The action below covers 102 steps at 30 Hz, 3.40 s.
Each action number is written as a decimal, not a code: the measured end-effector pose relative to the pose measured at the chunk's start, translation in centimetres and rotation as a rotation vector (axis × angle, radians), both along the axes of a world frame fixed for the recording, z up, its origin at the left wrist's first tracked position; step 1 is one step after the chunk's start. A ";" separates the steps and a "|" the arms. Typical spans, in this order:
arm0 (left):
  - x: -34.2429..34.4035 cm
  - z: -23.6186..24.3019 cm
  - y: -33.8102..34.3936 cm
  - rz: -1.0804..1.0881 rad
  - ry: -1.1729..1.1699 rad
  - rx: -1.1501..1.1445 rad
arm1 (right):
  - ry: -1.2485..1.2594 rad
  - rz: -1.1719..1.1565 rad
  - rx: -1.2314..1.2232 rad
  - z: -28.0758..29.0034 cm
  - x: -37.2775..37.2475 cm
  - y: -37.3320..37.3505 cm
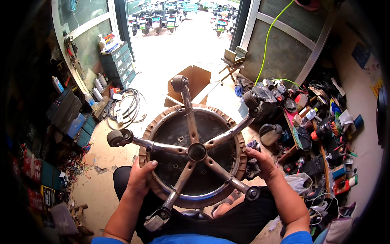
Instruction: The person removes the wheels from an office chair base, removes a cloth cover from the chair seat, and then places the seat back onto the base.
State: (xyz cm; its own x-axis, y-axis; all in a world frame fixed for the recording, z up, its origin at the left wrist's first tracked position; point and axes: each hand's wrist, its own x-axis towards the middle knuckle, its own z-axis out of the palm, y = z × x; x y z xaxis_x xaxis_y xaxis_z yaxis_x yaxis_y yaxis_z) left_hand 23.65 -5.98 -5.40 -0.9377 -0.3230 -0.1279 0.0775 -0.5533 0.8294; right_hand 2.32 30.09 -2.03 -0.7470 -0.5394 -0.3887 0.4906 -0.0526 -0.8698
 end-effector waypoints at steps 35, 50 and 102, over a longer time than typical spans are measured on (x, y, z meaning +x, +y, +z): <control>-0.6 -0.3 -0.8 -0.056 -0.194 0.107 | -0.117 0.012 0.022 -1.5 -0.7 -1.4; -1.6 -1.4 -0.2 0.009 -0.185 0.057 | -0.080 0.020 0.155 -2.8 -1.4 0.4; -15.2 -35.8 9.8 0.518 -0.483 0.224 | -0.043 -0.108 0.283 -7.4 -6.6 0.3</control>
